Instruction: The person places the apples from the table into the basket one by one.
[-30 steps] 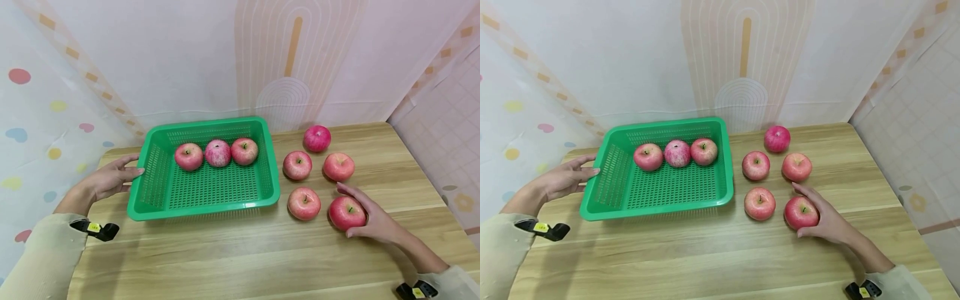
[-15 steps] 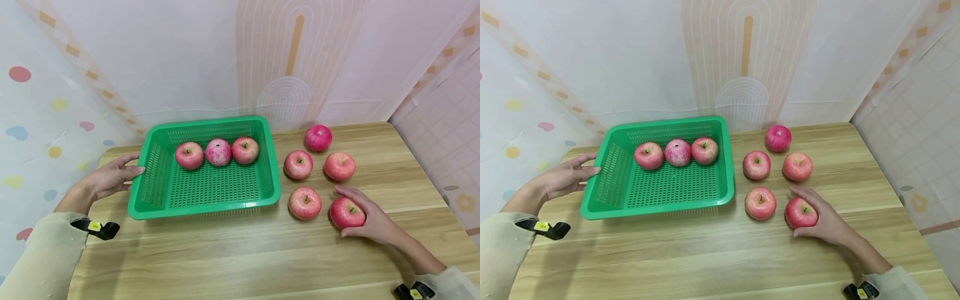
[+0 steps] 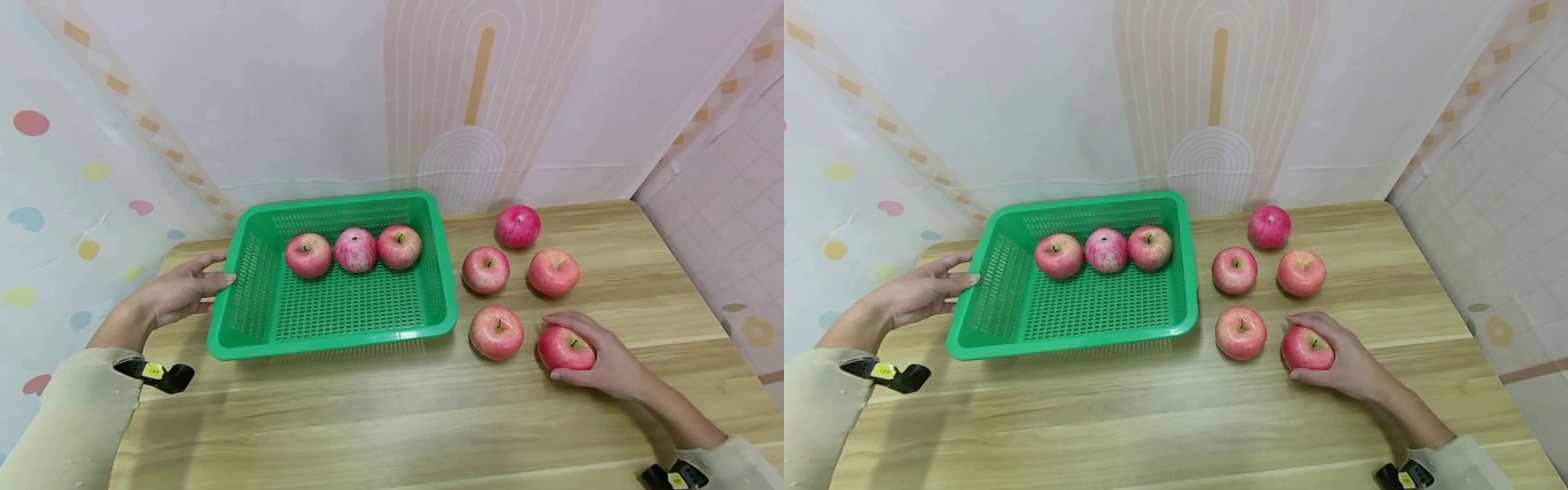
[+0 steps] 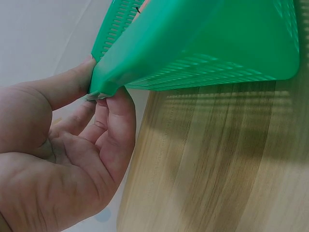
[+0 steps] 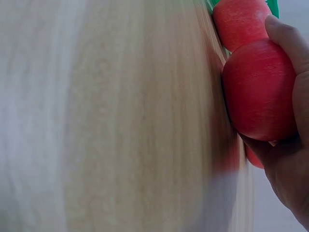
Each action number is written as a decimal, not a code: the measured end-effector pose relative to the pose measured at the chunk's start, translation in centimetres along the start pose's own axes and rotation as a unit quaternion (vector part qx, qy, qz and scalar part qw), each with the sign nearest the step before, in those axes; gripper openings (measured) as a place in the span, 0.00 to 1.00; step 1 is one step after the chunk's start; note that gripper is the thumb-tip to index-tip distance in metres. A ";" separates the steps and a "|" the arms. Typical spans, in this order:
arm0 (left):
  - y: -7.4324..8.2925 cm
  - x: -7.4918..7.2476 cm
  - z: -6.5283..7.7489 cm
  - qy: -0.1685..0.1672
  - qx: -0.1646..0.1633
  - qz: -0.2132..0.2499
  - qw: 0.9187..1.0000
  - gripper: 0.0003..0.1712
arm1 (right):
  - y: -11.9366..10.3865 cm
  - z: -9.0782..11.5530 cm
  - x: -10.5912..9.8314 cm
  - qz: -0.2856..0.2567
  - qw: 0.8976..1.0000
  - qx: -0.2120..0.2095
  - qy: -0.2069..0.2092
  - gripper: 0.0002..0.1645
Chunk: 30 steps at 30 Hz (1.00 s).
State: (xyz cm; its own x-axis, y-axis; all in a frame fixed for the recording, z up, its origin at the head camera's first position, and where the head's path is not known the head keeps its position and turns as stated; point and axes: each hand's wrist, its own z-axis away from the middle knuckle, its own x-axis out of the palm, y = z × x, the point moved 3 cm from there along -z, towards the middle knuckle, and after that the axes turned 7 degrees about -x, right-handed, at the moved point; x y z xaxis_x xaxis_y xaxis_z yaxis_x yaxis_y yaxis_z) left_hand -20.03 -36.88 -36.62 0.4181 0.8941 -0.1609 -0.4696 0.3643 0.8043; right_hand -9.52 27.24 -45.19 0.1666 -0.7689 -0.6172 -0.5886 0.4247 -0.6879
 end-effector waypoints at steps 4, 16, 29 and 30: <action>0.0 0.0 0.0 -0.004 0.002 0.006 1.000 0.29 | -0.1 0.0 0.1 0.003 1.000 0.003 0.001 0.44; -0.2 0.0 -0.1 -0.010 0.009 0.028 1.000 0.26 | -0.3 -0.1 0.1 0.000 1.000 -0.001 -0.003 0.40; -0.1 0.0 0.0 -0.017 0.015 0.042 0.999 0.22 | -0.5 -0.5 -0.3 0.013 1.000 0.001 0.003 0.40; -0.1 0.0 0.0 -0.017 0.014 0.043 0.999 0.22 | -0.5 -0.6 -0.4 0.014 1.000 0.001 0.004 0.40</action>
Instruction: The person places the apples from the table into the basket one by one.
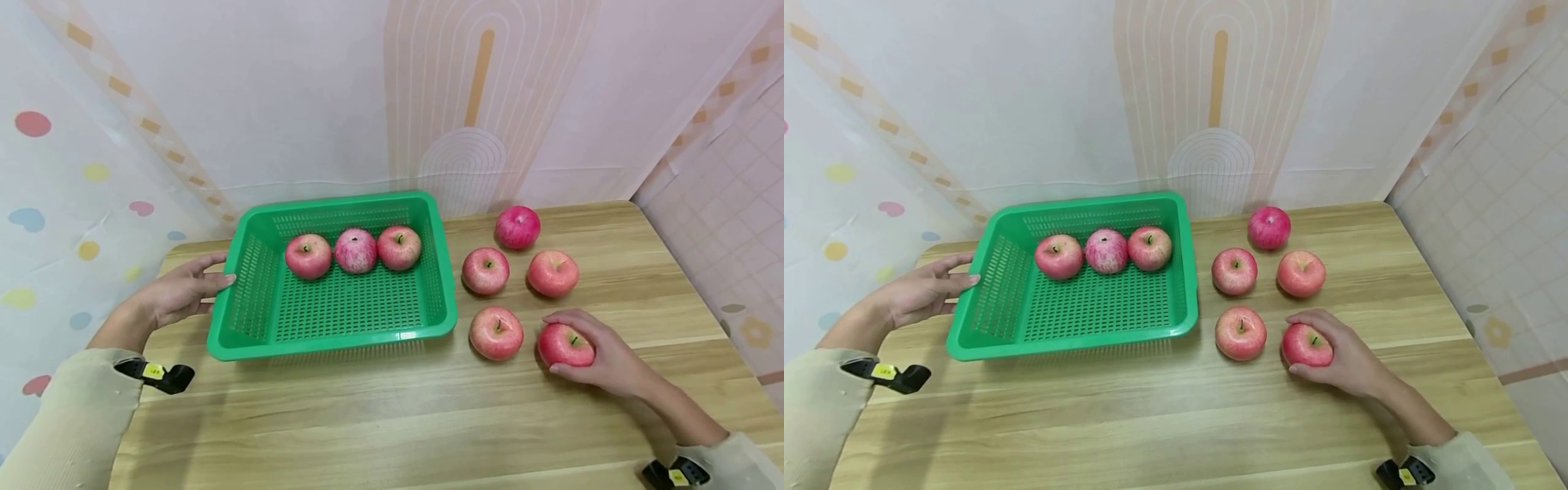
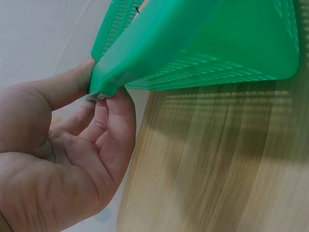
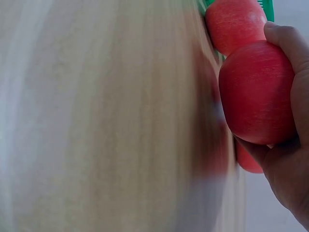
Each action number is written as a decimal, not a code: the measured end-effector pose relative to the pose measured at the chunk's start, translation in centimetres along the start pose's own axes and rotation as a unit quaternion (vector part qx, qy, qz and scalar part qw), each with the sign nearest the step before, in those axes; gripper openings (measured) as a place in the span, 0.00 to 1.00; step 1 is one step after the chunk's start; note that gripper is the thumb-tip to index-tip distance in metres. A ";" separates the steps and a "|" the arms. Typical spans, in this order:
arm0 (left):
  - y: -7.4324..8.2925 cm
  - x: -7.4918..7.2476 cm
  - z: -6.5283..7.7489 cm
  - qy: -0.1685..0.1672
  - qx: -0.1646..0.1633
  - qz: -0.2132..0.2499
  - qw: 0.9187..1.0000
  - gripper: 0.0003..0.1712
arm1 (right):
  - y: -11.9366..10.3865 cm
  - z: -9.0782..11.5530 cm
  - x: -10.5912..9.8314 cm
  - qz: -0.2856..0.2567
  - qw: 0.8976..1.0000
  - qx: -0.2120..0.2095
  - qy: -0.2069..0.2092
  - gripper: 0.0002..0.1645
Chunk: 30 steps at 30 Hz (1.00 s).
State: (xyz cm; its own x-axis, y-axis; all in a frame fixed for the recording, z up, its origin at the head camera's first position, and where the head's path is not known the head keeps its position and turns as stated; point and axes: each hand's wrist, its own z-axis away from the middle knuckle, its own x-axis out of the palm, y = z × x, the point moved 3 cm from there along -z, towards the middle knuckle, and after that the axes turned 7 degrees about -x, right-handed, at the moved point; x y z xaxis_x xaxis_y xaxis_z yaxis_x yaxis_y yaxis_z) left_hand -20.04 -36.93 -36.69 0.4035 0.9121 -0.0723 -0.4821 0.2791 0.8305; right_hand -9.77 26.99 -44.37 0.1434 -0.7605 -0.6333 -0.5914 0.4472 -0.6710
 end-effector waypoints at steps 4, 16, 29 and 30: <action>0.0 0.0 0.0 0.001 -0.001 0.001 1.000 0.21 | -0.2 -0.4 -0.3 0.002 1.000 -0.008 0.002 0.41; 0.1 0.1 0.0 0.007 -0.006 -0.015 1.000 0.25 | -0.7 -1.3 -1.4 0.031 0.999 -0.022 -0.010 0.41; 0.1 0.1 0.0 0.007 -0.005 -0.015 1.000 0.23 | -1.9 -3.1 -2.4 0.034 0.997 -0.064 -0.017 0.44; 0.0 0.1 0.0 0.007 -0.004 -0.015 1.000 0.23 | -2.0 -3.3 -2.5 0.033 0.997 -0.066 -0.018 0.44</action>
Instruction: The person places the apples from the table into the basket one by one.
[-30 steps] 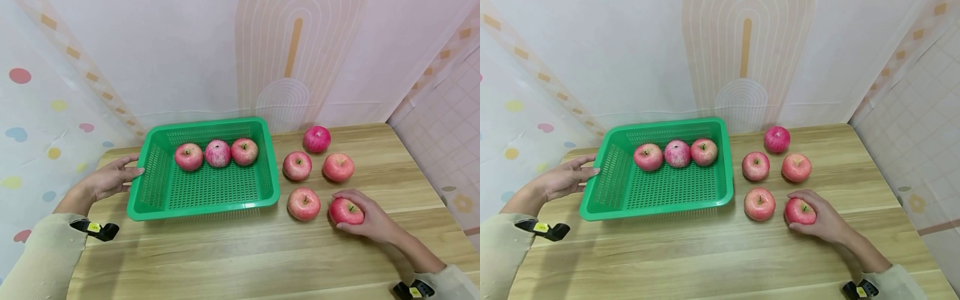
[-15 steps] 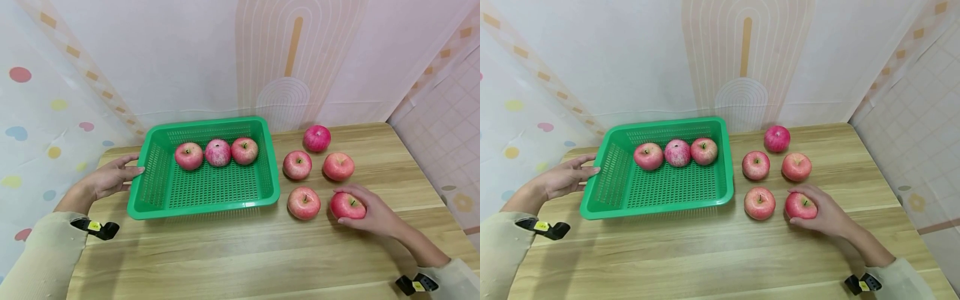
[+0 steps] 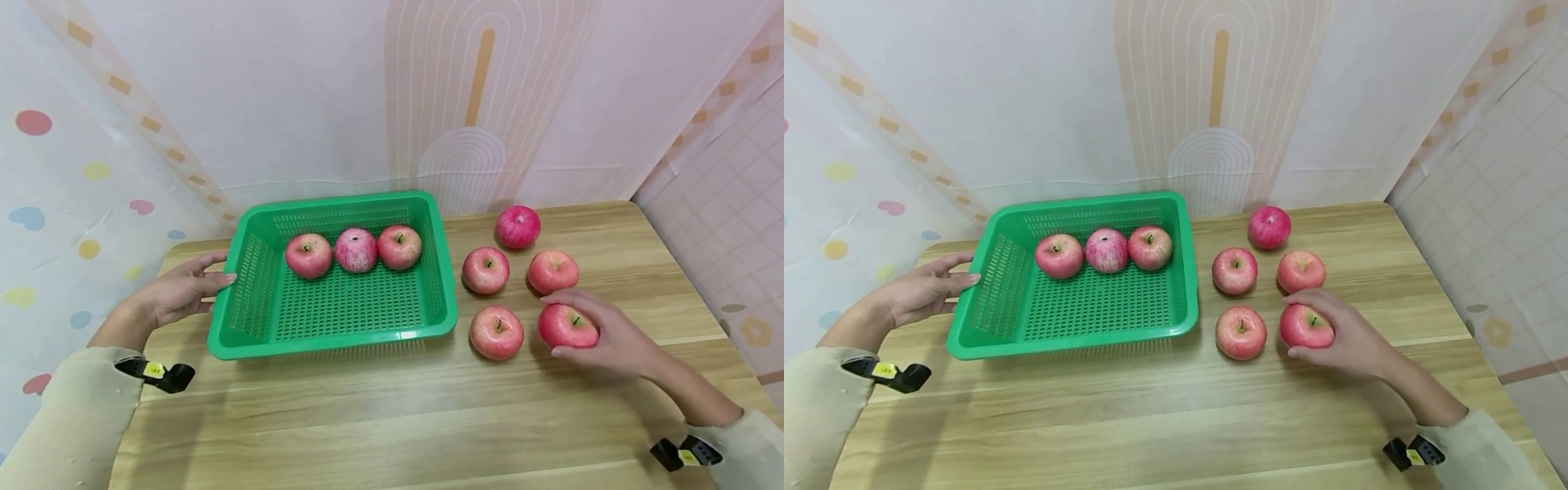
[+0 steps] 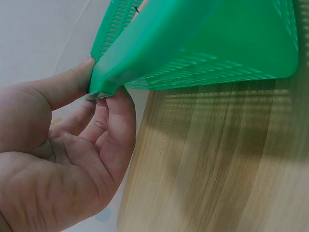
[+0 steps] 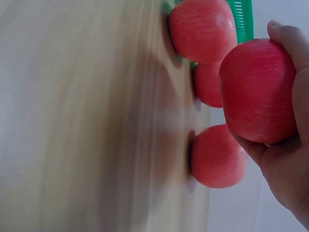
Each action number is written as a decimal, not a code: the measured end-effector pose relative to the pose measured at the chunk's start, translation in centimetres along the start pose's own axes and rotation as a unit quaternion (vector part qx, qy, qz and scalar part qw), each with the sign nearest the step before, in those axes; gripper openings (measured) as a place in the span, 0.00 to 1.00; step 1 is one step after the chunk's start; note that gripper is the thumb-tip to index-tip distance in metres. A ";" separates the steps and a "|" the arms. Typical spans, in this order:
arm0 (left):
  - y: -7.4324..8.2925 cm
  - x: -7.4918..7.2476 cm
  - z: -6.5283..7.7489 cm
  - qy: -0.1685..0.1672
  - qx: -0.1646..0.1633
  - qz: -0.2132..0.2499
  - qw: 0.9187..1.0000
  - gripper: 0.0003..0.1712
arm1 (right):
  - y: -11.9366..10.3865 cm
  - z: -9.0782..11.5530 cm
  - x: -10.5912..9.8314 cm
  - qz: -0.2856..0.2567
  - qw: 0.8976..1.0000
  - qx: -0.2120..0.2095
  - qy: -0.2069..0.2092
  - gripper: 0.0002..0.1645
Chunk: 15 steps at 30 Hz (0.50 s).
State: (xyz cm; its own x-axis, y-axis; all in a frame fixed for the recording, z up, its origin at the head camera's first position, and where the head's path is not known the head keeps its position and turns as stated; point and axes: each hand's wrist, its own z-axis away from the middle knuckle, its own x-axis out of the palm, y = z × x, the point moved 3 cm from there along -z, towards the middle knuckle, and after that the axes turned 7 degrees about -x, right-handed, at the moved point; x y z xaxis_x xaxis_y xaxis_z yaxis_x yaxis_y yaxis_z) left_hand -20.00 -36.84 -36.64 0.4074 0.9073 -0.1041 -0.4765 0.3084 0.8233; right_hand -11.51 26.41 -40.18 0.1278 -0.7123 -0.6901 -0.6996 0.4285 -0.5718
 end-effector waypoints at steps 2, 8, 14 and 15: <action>0.0 0.0 0.0 0.001 -0.001 -0.001 1.000 0.23 | -0.1 -0.4 -0.2 -0.001 1.000 -0.002 -0.003 0.44; 0.0 -0.1 0.0 0.001 -0.003 -0.004 1.000 0.23 | -0.4 -1.6 -0.8 -0.008 1.000 -0.001 -0.009 0.44; 0.1 0.0 0.0 -0.001 -0.003 -0.002 1.000 0.22 | -0.6 -2.5 -1.3 -0.013 1.000 -0.005 -0.018 0.43; 0.1 0.0 0.0 -0.001 -0.004 -0.002 1.000 0.21 | -0.6 -2.6 -1.3 -0.014 1.000 -0.004 -0.020 0.43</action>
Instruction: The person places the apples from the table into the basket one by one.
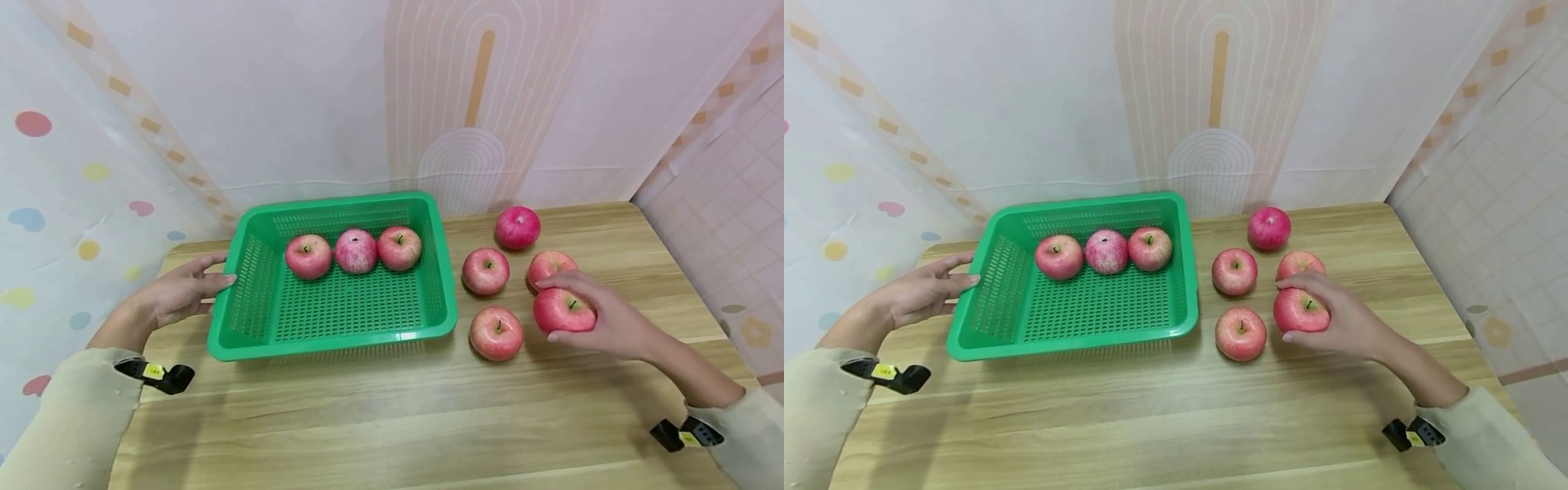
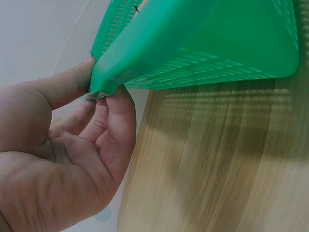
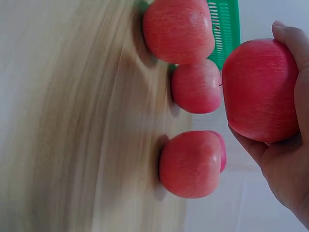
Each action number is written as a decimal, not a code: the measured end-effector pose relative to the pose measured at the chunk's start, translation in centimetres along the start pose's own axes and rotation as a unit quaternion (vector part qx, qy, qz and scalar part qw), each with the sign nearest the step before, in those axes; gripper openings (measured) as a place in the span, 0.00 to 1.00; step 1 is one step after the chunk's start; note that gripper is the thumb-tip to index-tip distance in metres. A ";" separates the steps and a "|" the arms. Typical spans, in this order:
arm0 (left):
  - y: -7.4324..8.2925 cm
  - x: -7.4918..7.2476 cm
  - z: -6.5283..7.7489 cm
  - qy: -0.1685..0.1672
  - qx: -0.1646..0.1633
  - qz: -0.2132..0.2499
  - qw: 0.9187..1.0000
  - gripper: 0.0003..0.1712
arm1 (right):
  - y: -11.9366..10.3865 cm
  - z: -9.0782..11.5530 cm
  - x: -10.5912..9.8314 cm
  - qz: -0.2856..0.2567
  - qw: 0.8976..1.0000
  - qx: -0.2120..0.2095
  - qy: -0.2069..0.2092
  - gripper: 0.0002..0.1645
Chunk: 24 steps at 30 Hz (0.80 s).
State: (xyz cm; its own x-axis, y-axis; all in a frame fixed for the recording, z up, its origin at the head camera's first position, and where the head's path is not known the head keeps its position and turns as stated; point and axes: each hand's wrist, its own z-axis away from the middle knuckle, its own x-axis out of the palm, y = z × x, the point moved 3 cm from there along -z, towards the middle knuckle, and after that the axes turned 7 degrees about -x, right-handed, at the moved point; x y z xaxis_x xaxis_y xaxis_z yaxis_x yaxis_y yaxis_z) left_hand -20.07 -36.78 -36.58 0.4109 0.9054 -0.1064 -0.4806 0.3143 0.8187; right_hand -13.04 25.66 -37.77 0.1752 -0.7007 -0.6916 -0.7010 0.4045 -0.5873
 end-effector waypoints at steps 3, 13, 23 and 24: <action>0.0 0.0 0.0 0.000 0.000 -0.001 1.000 0.22 | -0.1 -0.2 -0.1 -0.005 1.000 0.002 -0.006 0.43; -0.2 -0.2 -0.1 0.000 0.000 0.000 1.000 0.21 | -0.7 -1.8 -0.9 -0.012 0.999 -0.039 -0.017 0.44; -0.2 -0.2 -0.1 -0.006 0.005 0.007 1.000 0.21 | -1.1 -3.1 -1.8 -0.008 0.999 -0.028 -0.026 0.43; -0.2 -0.2 -0.1 -0.006 0.005 0.007 1.000 0.21 | -1.2 -3.3 -1.8 -0.006 0.999 -0.027 -0.026 0.43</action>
State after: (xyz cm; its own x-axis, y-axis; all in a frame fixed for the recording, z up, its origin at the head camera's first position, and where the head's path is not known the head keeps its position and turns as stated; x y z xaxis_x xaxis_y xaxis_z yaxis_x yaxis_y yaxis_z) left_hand -20.16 -37.01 -36.82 0.4137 0.9061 -0.0889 -0.4787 0.2995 0.8253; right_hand -14.81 24.53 -34.46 0.2177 -0.6734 -0.7065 -0.7354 0.3628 -0.5724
